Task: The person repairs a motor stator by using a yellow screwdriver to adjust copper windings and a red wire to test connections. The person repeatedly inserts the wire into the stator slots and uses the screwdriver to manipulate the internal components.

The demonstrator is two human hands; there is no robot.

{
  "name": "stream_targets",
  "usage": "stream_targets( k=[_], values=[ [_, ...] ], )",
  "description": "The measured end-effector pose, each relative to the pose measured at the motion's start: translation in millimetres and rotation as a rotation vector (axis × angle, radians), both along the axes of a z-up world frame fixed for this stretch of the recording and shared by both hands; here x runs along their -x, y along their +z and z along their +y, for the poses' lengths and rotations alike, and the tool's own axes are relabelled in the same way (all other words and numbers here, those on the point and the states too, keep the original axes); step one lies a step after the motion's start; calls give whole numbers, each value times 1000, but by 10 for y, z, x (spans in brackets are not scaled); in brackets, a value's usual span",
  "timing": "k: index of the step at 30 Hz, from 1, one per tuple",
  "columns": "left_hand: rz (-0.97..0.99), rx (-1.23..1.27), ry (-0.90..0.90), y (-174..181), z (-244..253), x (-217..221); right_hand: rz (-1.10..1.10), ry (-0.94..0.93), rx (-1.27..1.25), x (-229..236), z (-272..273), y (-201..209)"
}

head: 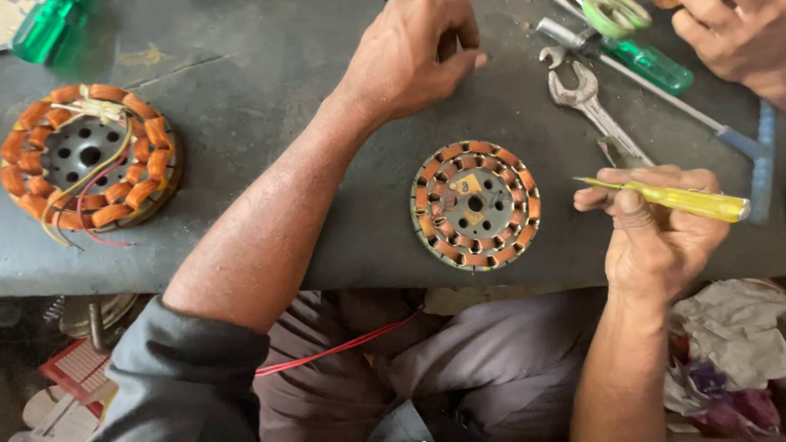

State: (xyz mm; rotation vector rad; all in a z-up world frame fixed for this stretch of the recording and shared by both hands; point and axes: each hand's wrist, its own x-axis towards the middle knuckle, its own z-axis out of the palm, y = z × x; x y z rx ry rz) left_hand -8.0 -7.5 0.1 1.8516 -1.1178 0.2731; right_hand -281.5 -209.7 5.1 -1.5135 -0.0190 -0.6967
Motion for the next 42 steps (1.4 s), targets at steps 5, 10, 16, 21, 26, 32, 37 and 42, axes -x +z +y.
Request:
stream_targets(
  k=[5, 10, 16, 21, 26, 32, 37, 42],
  values=[
    [43, -187, -185, 156, 85, 103, 56, -73, 119, -4, 50, 25],
    [238, -471, -330, 320, 179, 210, -66, 11, 2, 73, 95, 1],
    [279, -557, -346, 372, 120, 338, -61, 136, 120, 262, 283, -105],
    [261, -337, -455, 331, 72, 387, -73, 175, 88, 325, 352, -109],
    [416, -231, -606, 304, 55, 418, -109, 173, 213, 304, 306, -57],
    [361, -145, -630, 325, 83, 421, -131, 94, 446, 281, 327, -37],
    [410, -136, -658, 356, 119, 439, -142, 80, 474, 269, 362, -10],
    [355, -118, -659, 362, 112, 442, -143, 68, 499, 269, 379, -2]
  ],
)
